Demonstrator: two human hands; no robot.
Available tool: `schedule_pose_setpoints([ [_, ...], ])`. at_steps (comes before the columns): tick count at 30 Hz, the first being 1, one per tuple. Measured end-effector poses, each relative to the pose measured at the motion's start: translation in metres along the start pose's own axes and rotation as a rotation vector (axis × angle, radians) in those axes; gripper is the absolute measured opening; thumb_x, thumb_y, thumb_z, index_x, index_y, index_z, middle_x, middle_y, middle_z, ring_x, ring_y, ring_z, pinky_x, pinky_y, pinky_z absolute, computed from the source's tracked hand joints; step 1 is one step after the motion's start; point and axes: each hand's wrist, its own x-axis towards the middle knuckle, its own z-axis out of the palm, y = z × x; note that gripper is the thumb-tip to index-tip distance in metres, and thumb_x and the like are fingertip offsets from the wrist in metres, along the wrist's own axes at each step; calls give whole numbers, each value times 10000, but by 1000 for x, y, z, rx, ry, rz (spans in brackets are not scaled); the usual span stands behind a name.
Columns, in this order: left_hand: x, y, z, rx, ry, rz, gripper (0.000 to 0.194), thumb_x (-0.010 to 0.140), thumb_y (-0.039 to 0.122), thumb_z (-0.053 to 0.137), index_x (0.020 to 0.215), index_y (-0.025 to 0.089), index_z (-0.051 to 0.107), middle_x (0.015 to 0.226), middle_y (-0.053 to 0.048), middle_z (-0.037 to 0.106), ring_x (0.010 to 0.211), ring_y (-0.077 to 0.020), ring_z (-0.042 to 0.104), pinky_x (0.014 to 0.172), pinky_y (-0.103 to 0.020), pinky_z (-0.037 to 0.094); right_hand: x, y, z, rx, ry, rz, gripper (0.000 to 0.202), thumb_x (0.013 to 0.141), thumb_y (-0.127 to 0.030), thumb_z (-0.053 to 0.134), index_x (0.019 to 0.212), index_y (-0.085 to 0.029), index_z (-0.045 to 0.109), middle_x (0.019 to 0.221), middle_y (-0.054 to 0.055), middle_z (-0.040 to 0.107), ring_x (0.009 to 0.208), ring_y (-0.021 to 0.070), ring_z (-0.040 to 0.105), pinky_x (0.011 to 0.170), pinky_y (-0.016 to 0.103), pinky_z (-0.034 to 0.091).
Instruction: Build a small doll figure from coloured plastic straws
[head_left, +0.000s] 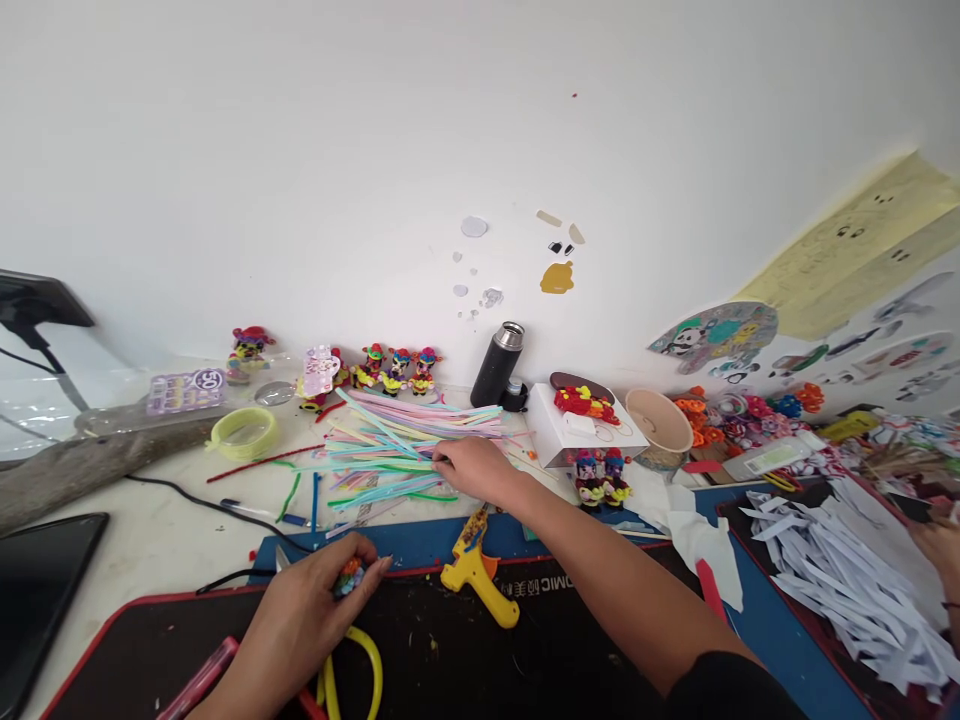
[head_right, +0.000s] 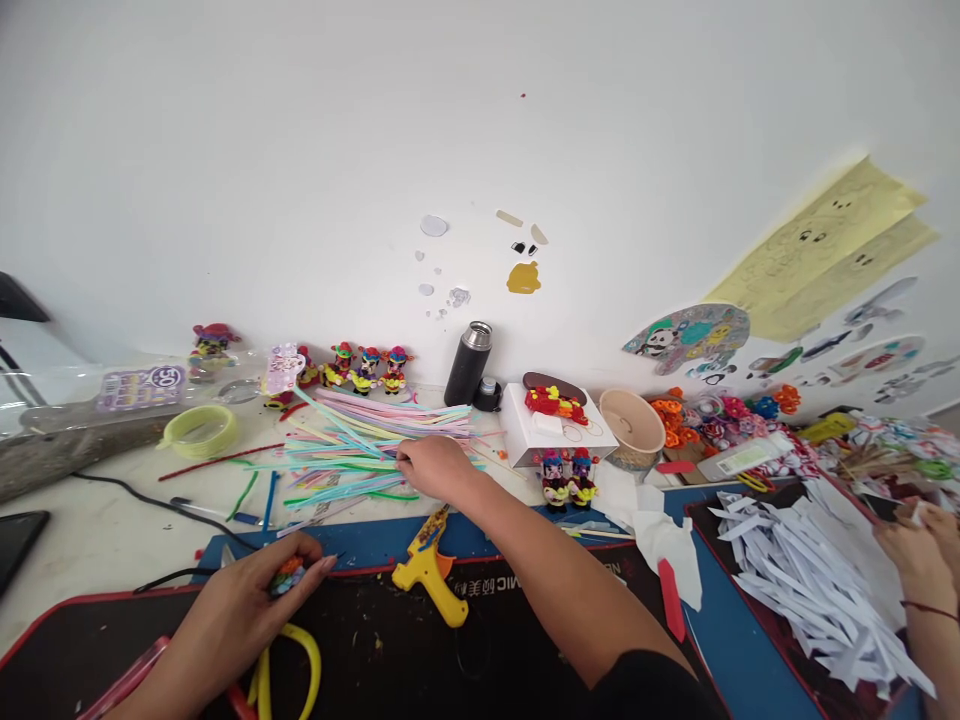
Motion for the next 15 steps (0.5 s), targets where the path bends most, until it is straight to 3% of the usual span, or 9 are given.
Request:
schedule_pose_setpoints([
  [10, 0, 1, -1, -6, 0, 5, 283, 982, 505, 585, 819, 286, 659, 654, 75, 703, 490, -143, 647, 507, -206, 452, 2, 2, -21, 131, 133, 81, 235, 1059, -324, 560, 1171, -236, 746, 992, 38, 804, 907, 210, 704, 706, 276, 395],
  [15, 2, 3, -2, -5, -14, -15, 301, 975, 524, 572, 808, 288, 657, 643, 70, 700, 461, -149, 611, 493, -219, 446, 12, -1, -19, 97, 118, 85, 273, 1057, -349, 566, 1264, -240, 707, 1036, 53, 801, 969, 231, 710, 753, 286, 431],
])
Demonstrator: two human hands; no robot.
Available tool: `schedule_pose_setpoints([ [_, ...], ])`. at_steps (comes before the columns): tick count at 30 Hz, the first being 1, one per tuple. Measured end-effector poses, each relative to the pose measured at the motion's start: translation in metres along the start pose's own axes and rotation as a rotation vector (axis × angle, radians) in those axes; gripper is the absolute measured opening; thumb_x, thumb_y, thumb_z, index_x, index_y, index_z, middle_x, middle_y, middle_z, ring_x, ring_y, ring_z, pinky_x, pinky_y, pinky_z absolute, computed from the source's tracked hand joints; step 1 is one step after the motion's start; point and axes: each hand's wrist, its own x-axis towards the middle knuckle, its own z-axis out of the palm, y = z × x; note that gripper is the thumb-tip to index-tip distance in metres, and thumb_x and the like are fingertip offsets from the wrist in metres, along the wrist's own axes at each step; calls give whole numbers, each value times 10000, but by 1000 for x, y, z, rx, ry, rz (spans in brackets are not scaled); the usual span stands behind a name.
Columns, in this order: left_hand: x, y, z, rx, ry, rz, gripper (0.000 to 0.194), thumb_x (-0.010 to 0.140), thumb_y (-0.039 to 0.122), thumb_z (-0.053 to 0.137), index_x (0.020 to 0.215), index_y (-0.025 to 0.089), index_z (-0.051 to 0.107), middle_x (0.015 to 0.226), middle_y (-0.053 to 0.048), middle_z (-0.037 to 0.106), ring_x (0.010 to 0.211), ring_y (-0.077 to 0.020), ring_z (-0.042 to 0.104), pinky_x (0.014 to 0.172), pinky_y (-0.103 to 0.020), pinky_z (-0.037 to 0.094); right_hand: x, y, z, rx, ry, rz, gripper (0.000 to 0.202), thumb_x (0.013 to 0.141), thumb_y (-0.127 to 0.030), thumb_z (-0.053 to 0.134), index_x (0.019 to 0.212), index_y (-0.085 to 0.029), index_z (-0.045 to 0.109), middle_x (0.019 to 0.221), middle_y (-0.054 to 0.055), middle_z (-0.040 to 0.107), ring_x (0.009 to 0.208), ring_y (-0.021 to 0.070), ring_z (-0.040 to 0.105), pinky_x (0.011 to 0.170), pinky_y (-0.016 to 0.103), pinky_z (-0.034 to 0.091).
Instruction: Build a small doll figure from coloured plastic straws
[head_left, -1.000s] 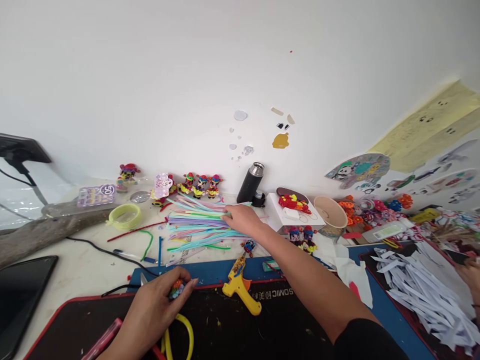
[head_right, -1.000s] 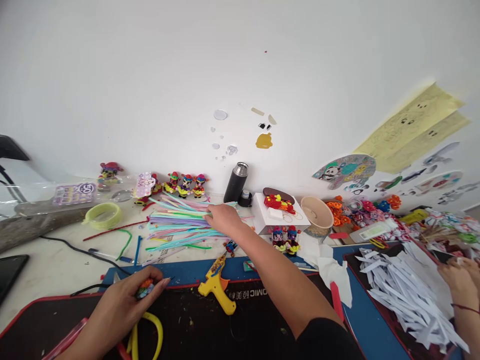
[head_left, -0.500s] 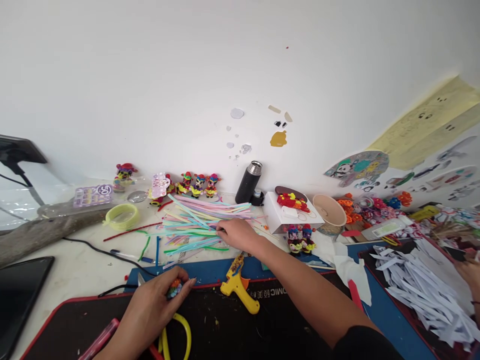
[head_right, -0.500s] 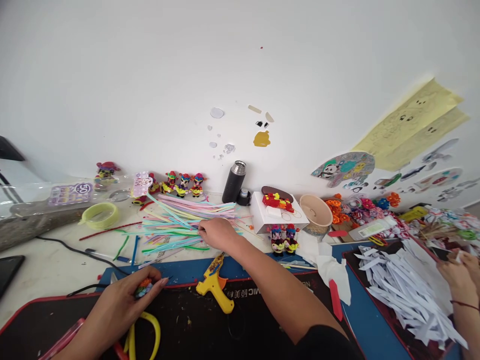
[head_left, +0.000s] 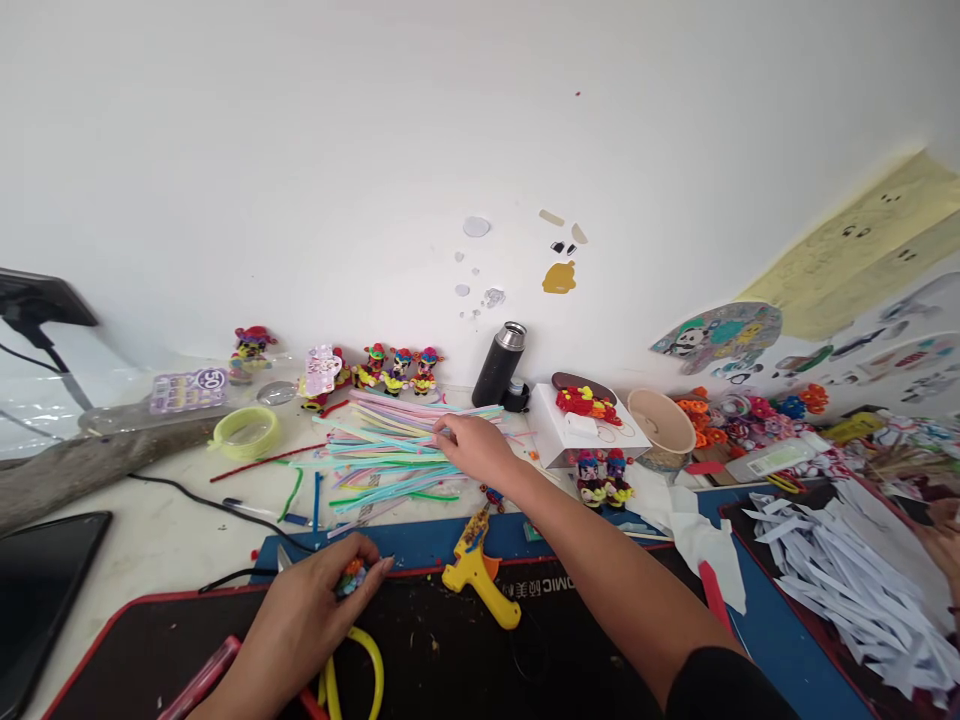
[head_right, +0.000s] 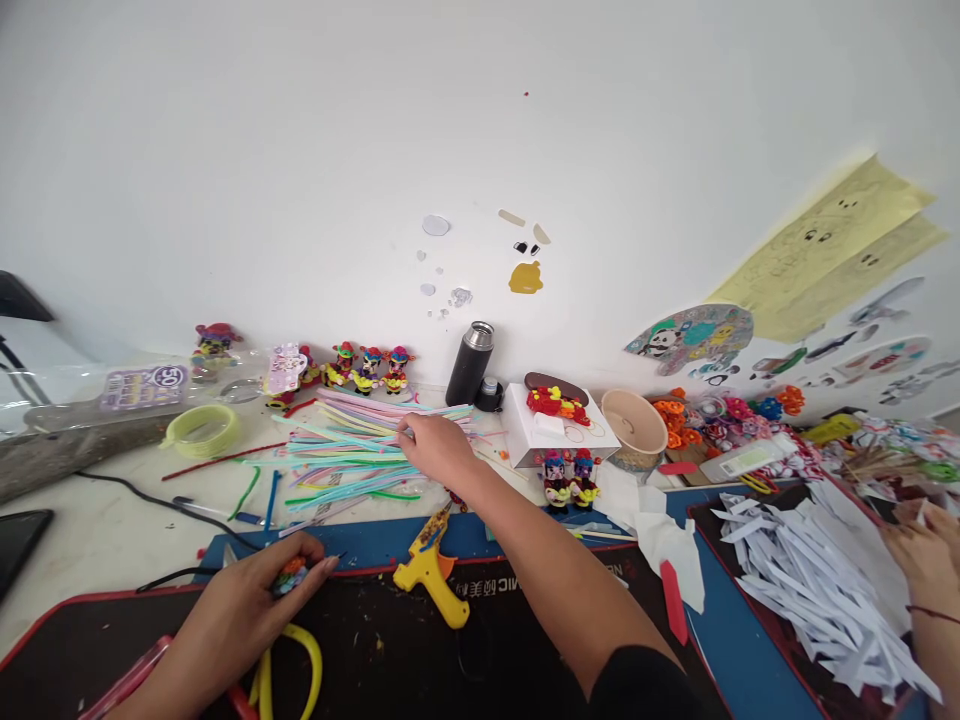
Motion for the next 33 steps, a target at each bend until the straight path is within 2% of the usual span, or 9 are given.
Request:
schedule_pose_setpoints([
  [4, 0, -1, 0, -1, -1, -14, 313, 975, 539, 558, 814, 288, 655, 658, 60, 701, 504, -160, 642, 519, -222, 458, 2, -6, 11, -20, -20, -23, 303, 1057, -380, 565, 1294, -251, 704, 1093, 66, 804, 1052, 257, 715, 793, 300, 455],
  [16, -3, -3, 4, -7, -43, -18, 306, 984, 537, 561, 845, 283, 659, 692, 50, 718, 568, -169, 690, 555, -226, 466, -16, -8, 28, -80, -114, -98, 341, 1046, -402, 591, 1342, -259, 680, 1070, 69, 814, 1050, 279, 738, 808, 317, 481],
  [25, -1, -2, 1, -2, -10, 0, 319, 989, 537, 551, 831, 282, 662, 681, 46, 716, 550, -167, 679, 552, -222, 474, -14, -10, 23, -121, -98, -44, 291, 1041, -398, 590, 1254, -232, 701, 1084, 95, 805, 1023, 280, 735, 806, 319, 463],
  [33, -3, -2, 0, 3, -16, 4, 315, 1000, 531, 552, 839, 283, 661, 684, 50, 713, 550, -164, 679, 559, -223, 471, -15, -2, 6, -130, -36, 40, 262, 1054, -370, 557, 1203, -238, 726, 1087, 86, 806, 1039, 271, 725, 800, 311, 446],
])
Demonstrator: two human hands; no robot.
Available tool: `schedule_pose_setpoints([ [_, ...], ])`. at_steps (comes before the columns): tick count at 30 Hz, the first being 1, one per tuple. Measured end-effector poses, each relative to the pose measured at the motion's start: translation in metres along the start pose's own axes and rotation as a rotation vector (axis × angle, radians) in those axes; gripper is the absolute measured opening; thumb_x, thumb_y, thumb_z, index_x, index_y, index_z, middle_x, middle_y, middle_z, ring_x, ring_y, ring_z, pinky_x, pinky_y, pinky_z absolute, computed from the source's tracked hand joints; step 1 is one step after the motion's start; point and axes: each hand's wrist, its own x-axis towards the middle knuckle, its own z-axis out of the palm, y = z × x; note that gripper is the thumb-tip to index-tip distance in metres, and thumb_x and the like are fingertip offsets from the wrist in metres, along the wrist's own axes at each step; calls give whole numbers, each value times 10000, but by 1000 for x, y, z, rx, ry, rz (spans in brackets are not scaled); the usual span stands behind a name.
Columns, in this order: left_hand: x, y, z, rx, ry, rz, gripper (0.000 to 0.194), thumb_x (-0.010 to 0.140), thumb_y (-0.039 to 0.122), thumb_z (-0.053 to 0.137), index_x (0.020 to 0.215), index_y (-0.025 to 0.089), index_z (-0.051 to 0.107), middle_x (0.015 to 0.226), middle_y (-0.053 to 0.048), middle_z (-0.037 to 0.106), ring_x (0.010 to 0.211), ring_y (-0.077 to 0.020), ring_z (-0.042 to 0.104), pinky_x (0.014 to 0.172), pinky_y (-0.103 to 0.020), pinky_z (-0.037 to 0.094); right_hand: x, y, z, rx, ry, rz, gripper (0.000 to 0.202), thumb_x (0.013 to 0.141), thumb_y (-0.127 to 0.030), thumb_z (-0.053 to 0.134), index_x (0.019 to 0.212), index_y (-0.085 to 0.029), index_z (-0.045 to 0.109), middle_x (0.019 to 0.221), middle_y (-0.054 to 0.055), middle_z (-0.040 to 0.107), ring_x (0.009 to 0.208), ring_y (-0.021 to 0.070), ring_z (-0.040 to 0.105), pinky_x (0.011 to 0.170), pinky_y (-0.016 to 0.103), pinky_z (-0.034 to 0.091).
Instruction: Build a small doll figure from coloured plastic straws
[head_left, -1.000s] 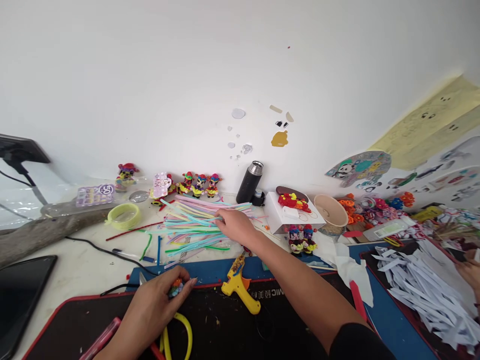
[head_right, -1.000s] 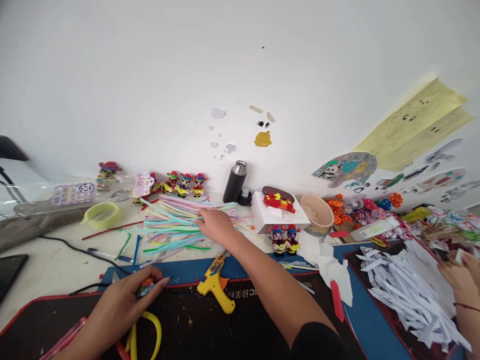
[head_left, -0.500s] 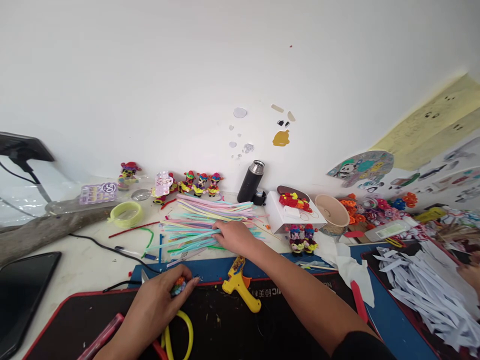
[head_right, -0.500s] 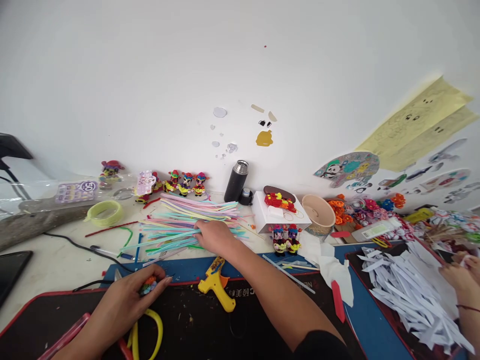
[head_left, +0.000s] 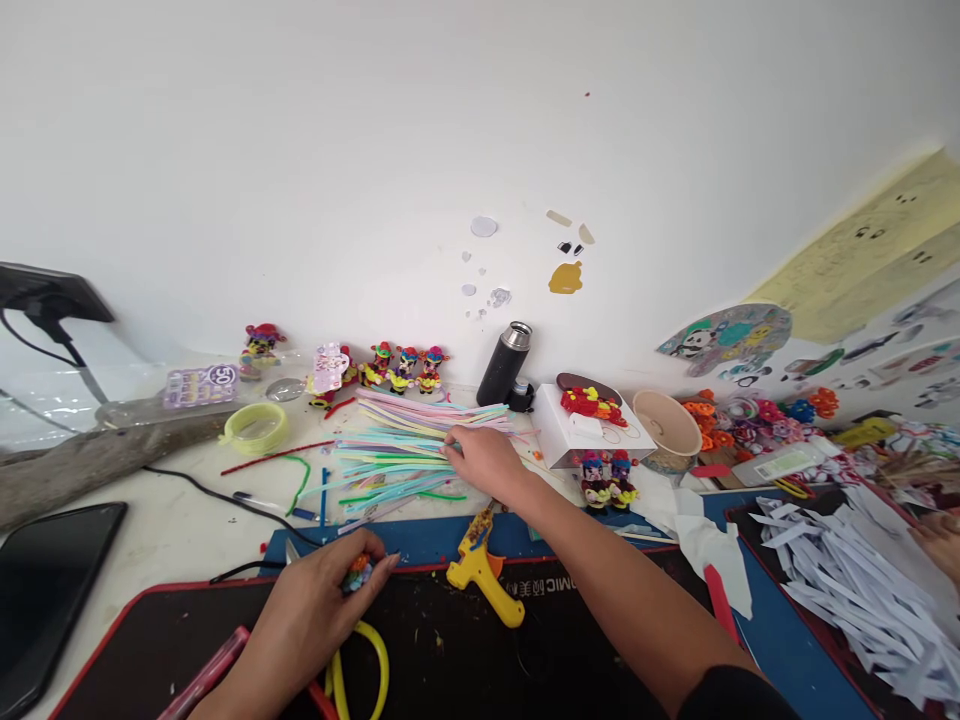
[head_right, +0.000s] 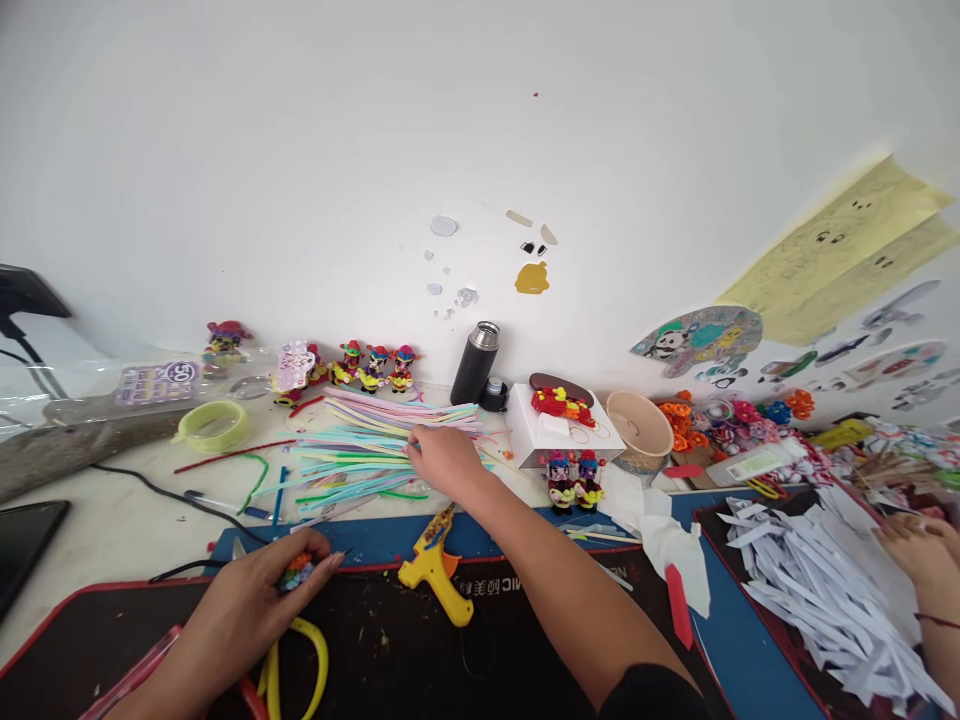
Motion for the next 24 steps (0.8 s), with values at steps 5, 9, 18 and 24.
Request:
schedule_pose_setpoints([
  [5, 0, -1, 0, 2, 1, 3, 297, 997, 524, 570, 847, 284, 659, 706, 56, 719, 585, -158, 699, 577, -221, 470, -1, 16, -10, 4, 42, 48, 245, 1051, -328, 552, 1180, -224, 731, 999, 79, 807, 1001, 265, 726, 782, 304, 432],
  [9, 0, -1, 1, 12, -5, 8, 288, 999, 521, 571, 858, 286, 658, 712, 64, 720, 570, -152, 694, 564, -223, 462, -3, 27, -10, 28, 56, 52, 265, 1057, -359, 553, 1199, -222, 729, 924, 60, 800, 941, 248, 723, 745, 294, 416],
  [18, -1, -2, 1, 21, 9, 15, 295, 1001, 523, 563, 855, 286, 659, 712, 63, 726, 573, -158, 700, 568, -223, 471, -5, 27, -3, 84, 81, 13, 221, 1060, -347, 565, 1135, -238, 742, 887, 33, 791, 858, 211, 700, 680, 284, 360],
  [24, 1, -1, 0, 14, 24, 49, 282, 1005, 499, 573, 845, 282, 659, 692, 70, 717, 556, -151, 693, 555, -217, 472, -2, 18, -1, 92, 77, -6, 226, 1055, -335, 575, 1183, -243, 737, 927, 42, 799, 898, 225, 708, 704, 287, 375],
])
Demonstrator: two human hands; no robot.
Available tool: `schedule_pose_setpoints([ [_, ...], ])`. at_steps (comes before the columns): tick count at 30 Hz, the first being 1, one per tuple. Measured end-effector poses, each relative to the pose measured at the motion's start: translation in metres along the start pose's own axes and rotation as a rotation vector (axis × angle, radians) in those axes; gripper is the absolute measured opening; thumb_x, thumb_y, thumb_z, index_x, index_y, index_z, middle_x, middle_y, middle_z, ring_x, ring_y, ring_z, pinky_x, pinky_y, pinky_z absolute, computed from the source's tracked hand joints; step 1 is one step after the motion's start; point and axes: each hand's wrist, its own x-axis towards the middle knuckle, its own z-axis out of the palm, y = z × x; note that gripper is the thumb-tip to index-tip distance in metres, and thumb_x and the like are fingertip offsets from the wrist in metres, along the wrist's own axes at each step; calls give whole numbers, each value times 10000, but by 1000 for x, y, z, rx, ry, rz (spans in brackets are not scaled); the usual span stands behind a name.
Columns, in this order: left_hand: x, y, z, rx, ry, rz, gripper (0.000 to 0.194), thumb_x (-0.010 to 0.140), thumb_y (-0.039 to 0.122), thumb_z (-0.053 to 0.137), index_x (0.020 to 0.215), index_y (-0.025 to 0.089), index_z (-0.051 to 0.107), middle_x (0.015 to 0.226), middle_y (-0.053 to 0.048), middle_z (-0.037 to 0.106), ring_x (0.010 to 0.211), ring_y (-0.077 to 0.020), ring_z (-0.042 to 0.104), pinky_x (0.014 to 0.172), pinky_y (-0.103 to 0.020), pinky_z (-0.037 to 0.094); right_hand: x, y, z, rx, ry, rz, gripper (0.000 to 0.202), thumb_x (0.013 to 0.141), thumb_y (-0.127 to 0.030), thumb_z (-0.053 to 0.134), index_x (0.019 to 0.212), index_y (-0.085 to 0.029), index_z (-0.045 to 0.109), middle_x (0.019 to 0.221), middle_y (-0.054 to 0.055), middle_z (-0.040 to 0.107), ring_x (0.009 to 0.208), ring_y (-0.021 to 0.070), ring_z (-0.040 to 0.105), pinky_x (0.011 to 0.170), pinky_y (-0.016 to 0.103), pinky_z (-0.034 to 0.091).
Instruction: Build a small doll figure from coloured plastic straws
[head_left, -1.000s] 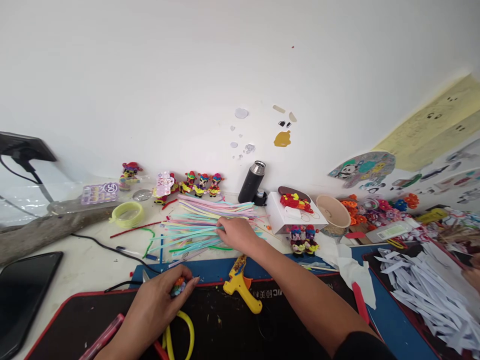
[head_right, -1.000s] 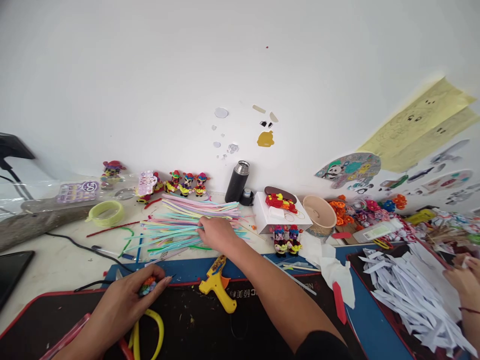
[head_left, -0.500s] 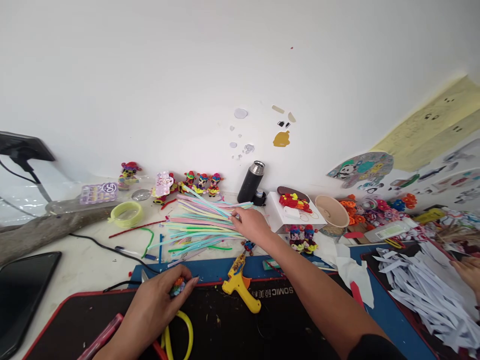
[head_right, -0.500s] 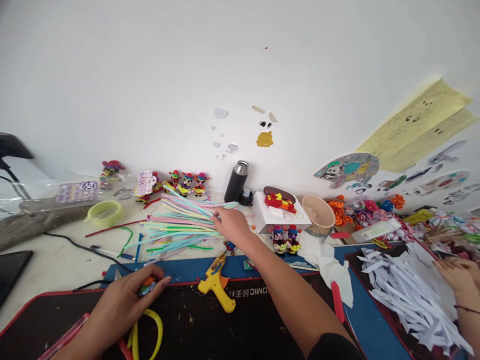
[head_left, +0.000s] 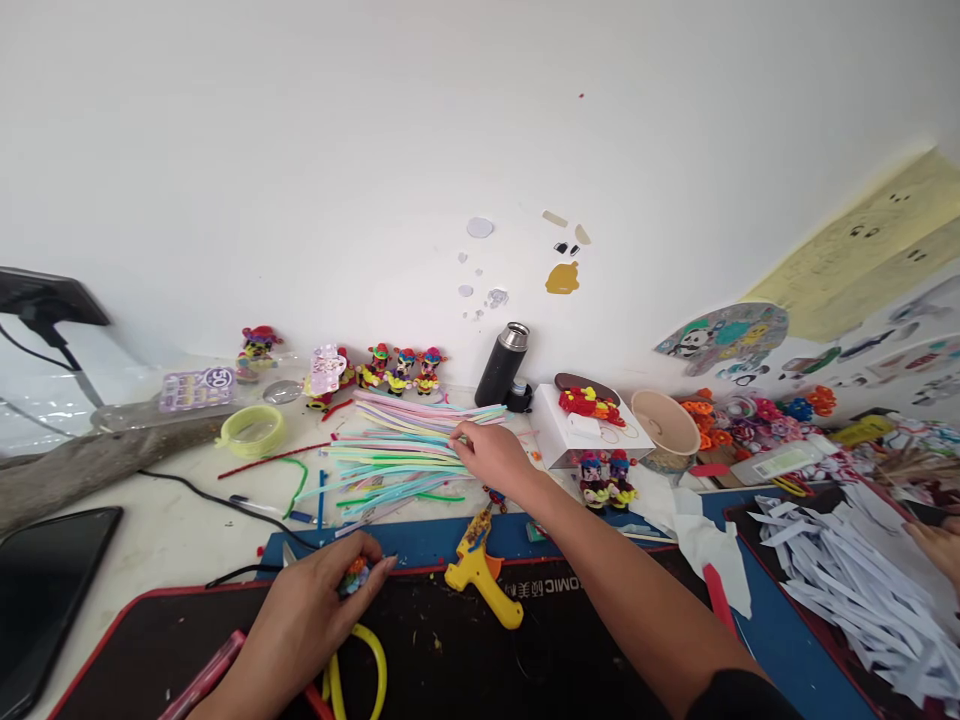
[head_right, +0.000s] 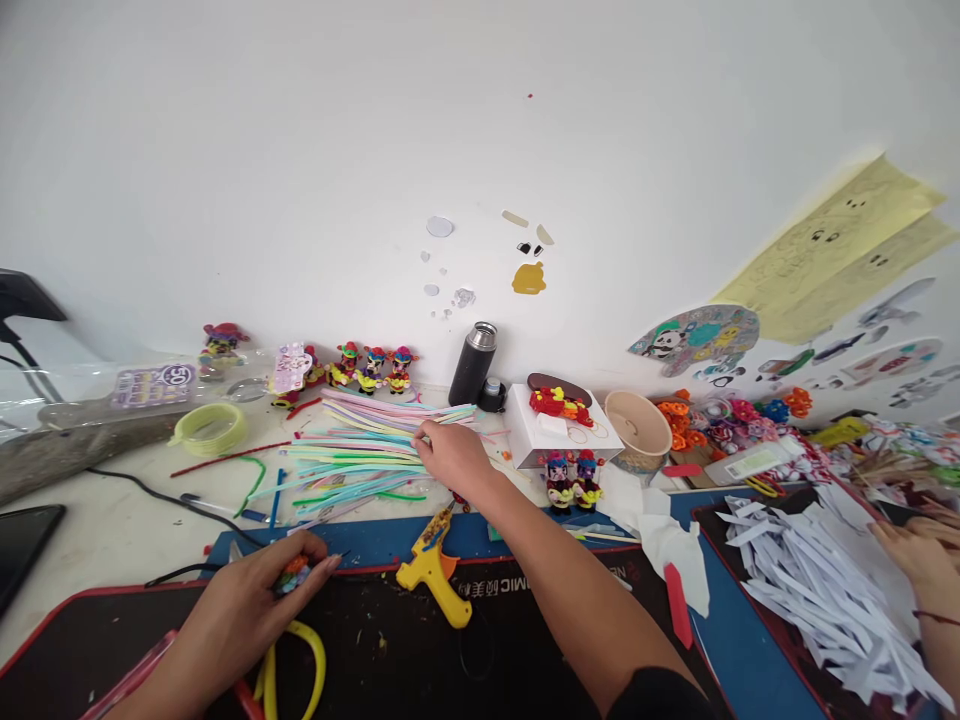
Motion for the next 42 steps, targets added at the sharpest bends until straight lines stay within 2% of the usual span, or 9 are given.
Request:
schedule_pose_setpoints([
  [8, -1, -1, 1, 8, 23, 31, 272, 1015, 487, 575, 859, 281, 660, 703, 73, 714, 560, -143, 692, 570, -213, 479, -1, -17, 16, 15, -89, -84, 199, 1017, -296, 610, 1081, -247, 792, 960, 47, 814, 900, 231, 718, 701, 290, 385],
  [11, -1, -1, 1, 9, 21, 35, 277, 1018, 493, 574, 862, 281, 658, 709, 70, 719, 584, -147, 709, 578, -213, 483, 4, -15, 13, 38, -66, -73, 224, 1040, -308, 580, 1113, -247, 783, 1009, 40, 819, 925, 220, 718, 708, 285, 391],
  [16, 0, 2, -1, 23, 34, 51, 286, 1023, 492, 565, 857, 279, 655, 708, 67, 726, 588, -152, 717, 575, -213, 487, 20, -8, -1, 63, 15, 1, 249, 1050, -313, 565, 1174, -237, 766, 966, 42, 819, 890, 216, 720, 703, 279, 395],
  [19, 0, 3, -2, 26, 49, 63, 279, 1022, 482, 568, 852, 278, 651, 698, 71, 725, 577, -147, 720, 561, -207, 485, 31, -6, -4, 39, 22, 9, 276, 1057, -306, 533, 1191, -235, 764, 1047, 55, 820, 943, 223, 724, 702, 280, 402],
  [26, 1, 5, -3, 26, 55, 67, 262, 1023, 468, 574, 857, 279, 645, 697, 72, 723, 561, -144, 713, 548, -205, 484, 46, -13, 9, -33, -48, -27, 223, 1007, -259, 578, 1076, -226, 788, 1036, 72, 823, 954, 250, 733, 723, 296, 414],
  [34, -2, 1, 0, 15, 29, 46, 252, 1030, 473, 570, 878, 282, 634, 726, 59, 721, 607, -152, 722, 570, -212, 492, 53, -15, 19, -63, -105, -57, 190, 986, -303, 624, 1050, -230, 788, 1077, 74, 817, 972, 252, 731, 729, 295, 430],
  [38, -2, 1, 0, 3, 21, 31, 250, 1026, 473, 574, 877, 284, 641, 744, 50, 736, 634, -161, 736, 584, -213, 506, 50, -16, 15, -50, -84, -54, 209, 999, -256, 585, 1069, -218, 778, 1058, 71, 815, 949, 240, 725, 721, 294, 417],
  [42, -3, 2, 0, 1, 31, 36, 235, 1021, 464, 580, 879, 288, 645, 747, 51, 741, 628, -162, 738, 570, -211, 508, 45, -16, 6, -24, -57, -47, 235, 1031, -277, 561, 1125, -214, 766, 1017, 65, 812, 919, 230, 716, 704, 290, 395],
])
